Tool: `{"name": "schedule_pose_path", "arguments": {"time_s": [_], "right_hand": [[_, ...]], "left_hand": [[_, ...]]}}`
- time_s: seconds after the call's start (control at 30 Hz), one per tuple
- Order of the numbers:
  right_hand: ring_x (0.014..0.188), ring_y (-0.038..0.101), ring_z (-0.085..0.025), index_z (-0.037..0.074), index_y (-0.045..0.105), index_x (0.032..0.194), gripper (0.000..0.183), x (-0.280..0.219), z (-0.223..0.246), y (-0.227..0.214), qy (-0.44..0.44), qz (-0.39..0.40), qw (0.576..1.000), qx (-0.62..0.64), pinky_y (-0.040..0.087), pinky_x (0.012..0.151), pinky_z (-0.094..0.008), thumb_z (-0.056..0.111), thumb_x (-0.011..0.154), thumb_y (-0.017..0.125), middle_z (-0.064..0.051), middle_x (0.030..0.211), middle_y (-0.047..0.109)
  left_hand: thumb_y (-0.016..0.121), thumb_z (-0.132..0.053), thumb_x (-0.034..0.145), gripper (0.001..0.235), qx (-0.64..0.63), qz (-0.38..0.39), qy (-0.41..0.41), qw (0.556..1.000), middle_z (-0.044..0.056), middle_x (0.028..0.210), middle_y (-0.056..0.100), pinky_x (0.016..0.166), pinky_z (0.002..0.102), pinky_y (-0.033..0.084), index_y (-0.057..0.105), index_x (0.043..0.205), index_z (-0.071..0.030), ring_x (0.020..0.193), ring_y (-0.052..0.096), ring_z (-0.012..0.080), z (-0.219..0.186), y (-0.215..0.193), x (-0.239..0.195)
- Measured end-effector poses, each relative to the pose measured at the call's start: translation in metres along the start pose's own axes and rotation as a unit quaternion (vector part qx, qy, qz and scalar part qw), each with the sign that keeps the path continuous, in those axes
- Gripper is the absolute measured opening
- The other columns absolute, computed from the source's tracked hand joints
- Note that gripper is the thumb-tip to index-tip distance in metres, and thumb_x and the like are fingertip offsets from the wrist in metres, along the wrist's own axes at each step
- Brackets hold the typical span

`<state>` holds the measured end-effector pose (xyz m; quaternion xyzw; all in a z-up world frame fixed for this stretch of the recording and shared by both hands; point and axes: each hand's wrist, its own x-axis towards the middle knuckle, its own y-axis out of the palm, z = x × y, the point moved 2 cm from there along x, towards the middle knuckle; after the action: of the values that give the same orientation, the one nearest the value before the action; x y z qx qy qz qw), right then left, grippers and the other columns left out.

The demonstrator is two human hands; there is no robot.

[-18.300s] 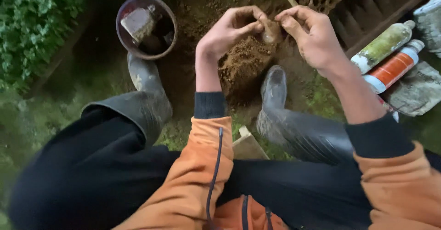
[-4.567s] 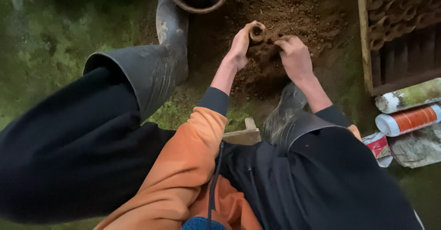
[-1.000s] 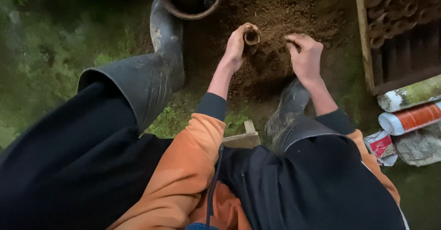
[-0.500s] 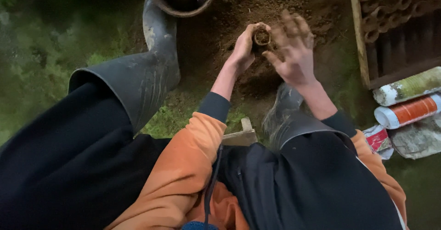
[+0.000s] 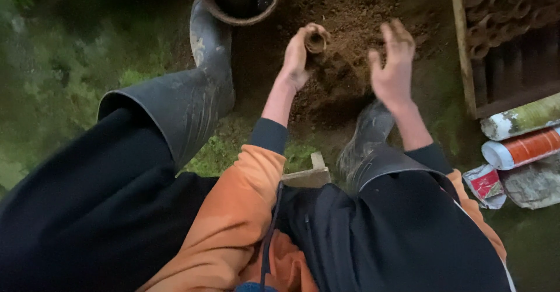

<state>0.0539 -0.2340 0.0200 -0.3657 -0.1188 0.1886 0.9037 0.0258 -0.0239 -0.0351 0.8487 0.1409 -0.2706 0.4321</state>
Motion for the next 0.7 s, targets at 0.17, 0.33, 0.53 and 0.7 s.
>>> {"name": "schedule_pose_path", "arguments": {"time_s": [0.17, 0.33, 0.53, 0.7], "right_hand": [[0.128, 0.045, -0.052, -0.001, 0.067, 0.14, 0.039, -0.033, -0.059, 0.033, 0.076, 0.105, 0.988, -0.086, 0.044, 0.104, -0.064, -0.007, 0.102, 0.063, -0.033, 0.146, 0.051], [0.101, 0.071, -0.037, -0.006, 0.081, 0.11, 0.022, -0.021, -0.047, 0.018, -0.003, 0.027, 0.994, -0.108, 0.06, 0.091, -0.047, -0.014, 0.094, 0.067, -0.022, 0.107, 0.078], [0.106, 0.075, -0.037, -0.011, 0.075, 0.115, 0.021, 0.011, 0.055, -0.031, -0.075, -0.077, 0.993, 0.048, 0.063, 0.095, -0.044, -0.015, 0.095, 0.081, -0.027, 0.114, 0.075], [0.148, 0.048, -0.033, 0.004, 0.052, 0.151, 0.058, 0.0, 0.031, -0.018, -0.133, -0.039, 0.989, 0.042, 0.039, 0.127, -0.053, 0.014, 0.105, 0.085, -0.014, 0.158, 0.05]], "left_hand": [[0.032, -0.033, 0.108, 0.039, 0.019, -0.031, 0.004, 0.999, 0.014, 0.097, 0.071, 0.065, 0.035, 0.046, 0.06, 0.087, -0.014, 0.074, 0.057, 0.0224, -0.012, -0.01, 0.001], [0.045, -0.026, 0.101, 0.027, 0.002, -0.079, -0.009, 0.997, 0.011, 0.09, 0.071, 0.07, 0.032, 0.047, 0.064, 0.086, -0.013, 0.075, 0.062, 0.0213, 0.026, -0.015, 0.022], [0.045, -0.031, 0.104, 0.029, 0.076, -0.049, -0.029, 0.995, 0.004, 0.088, 0.065, 0.068, 0.031, 0.044, 0.065, 0.087, -0.018, 0.077, 0.06, 0.0179, 0.042, 0.019, 0.016], [0.047, -0.034, 0.101, 0.028, 0.083, -0.029, -0.051, 0.995, 0.002, 0.09, 0.063, 0.065, 0.033, 0.043, 0.068, 0.091, -0.018, 0.077, 0.056, 0.0175, 0.042, 0.046, 0.004]]}}
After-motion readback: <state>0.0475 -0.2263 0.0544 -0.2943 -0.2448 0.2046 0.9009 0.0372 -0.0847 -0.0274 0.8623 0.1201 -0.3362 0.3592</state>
